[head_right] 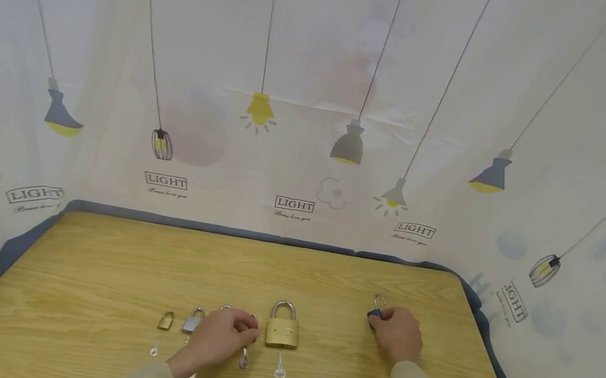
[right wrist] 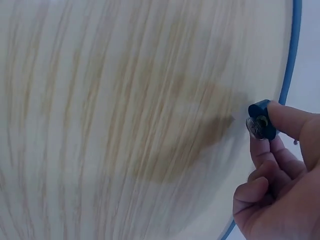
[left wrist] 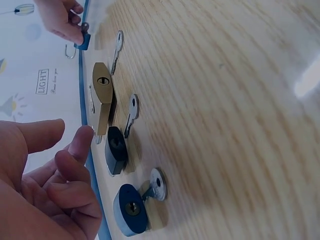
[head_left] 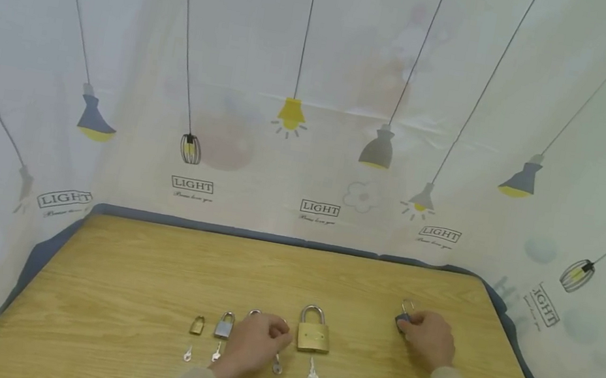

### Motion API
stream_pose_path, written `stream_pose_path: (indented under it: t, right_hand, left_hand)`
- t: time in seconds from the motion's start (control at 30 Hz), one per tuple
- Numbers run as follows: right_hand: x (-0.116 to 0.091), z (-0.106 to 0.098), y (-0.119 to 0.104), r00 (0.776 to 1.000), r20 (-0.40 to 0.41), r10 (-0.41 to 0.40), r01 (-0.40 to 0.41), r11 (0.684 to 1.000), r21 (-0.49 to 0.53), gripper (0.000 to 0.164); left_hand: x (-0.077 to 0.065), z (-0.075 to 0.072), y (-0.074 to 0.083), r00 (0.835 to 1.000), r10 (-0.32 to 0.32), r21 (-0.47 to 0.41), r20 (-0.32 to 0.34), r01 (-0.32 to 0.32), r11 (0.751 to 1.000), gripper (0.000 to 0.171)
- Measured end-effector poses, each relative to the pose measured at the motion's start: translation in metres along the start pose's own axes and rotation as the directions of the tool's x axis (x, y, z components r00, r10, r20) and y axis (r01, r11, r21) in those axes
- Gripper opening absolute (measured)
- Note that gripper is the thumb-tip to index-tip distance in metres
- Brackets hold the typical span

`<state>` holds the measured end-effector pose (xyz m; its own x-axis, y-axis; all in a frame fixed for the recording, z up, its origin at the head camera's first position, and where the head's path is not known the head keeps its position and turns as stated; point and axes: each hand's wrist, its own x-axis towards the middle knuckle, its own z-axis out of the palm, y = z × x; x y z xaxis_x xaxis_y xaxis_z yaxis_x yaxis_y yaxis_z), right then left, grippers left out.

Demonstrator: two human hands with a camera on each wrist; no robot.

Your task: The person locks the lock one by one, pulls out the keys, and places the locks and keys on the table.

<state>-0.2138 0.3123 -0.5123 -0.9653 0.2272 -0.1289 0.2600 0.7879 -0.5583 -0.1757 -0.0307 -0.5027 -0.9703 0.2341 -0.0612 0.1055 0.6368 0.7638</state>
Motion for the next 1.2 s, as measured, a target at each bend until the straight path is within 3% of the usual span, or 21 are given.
stream_pose_path:
  t: [0.2,0.57,0.9,1.2]
  right_hand:
    - [-0.006,0.013,-0.019,0.995,0.002,-0.100,0.100,0.994,0.051,0.038]
    - [-0.034,0.035,-0.061,0.991,0.031,-0.127,0.118,0.973,0.196,0.025]
    - [-0.067,0.050,-0.098,0.972,0.123,-0.201,0.141,0.915,0.379,0.023]
    - [-0.077,0.060,-0.108,0.963,0.141,-0.228,0.139,0.874,0.466,0.025]
  left_hand:
    - [0.003,-0.005,0.002,1.000,0.013,0.004,0.004,-0.013,1.000,0.022]
    - [0.013,-0.009,0.002,0.998,0.066,0.002,-0.010,-0.066,0.998,0.021]
    - [0.026,-0.015,0.020,0.996,0.085,-0.043,0.022,-0.084,0.996,0.022]
    - [0.033,-0.008,0.038,0.992,0.120,-0.048,0.033,-0.119,0.992,0.022]
